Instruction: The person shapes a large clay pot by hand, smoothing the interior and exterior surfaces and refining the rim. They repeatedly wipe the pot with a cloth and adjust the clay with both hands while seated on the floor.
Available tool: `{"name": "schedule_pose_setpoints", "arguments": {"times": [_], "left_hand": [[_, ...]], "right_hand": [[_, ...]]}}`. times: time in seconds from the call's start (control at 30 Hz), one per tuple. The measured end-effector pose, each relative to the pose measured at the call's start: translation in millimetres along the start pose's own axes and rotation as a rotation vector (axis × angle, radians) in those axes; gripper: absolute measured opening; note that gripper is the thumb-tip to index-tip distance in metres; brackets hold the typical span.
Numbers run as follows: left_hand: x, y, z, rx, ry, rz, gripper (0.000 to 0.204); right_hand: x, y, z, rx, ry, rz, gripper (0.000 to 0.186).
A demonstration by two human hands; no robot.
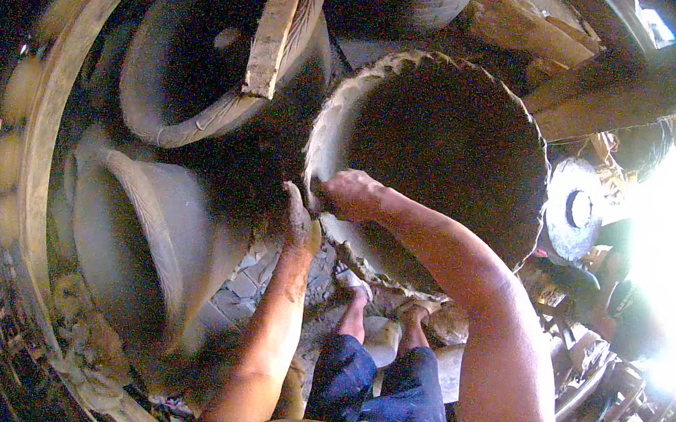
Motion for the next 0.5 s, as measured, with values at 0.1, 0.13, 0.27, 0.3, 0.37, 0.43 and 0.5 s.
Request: {"name": "schedule_pose_setpoints", "arguments": {"times": [0.1,0.13,0.27,0.3,0.37,0.43,0.5], "left_hand": [[16,6,40,0.244,-0.210,-0.079,0.076],[23,8,42,0.246,-0.164,-0.094,0.076],[14,25,28,0.169,-0.004,-0.071,0.097],[17,30,-4,-0.101,0.179,-0.129,0.094],[17,22,-36,-0.234,0.255,-0.220,0.086],[-5,7,-24,-0.016,-0.059,-0.107,0.084],[-15,-7,-22,0.057,0.002,-0.027,0.083]], "right_hand": [[-23,-8,25,0.135,-0.138,0.261,0.029],[-20,-10,26,0.116,-0.118,0.247,0.031],[-18,-28,14,0.059,0.288,0.337,0.054],[-26,-30,1,-0.060,0.449,0.425,0.058],[-31,-31,-18,-0.177,0.659,0.437,0.070],[-16,-23,-23,-0.087,0.495,0.205,0.061],[-19,-14,-24,-0.082,0.211,0.136,0.042]]}}
Point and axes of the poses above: each hand's wrist, its own y-axis towards the middle knuckle, its own x-axis out of the back of the hand, z = x × y, the point moved 10 cm from there along y, towards the middle knuckle, and after that the axes turned 15 degrees about -x, right-handed, at the moved point
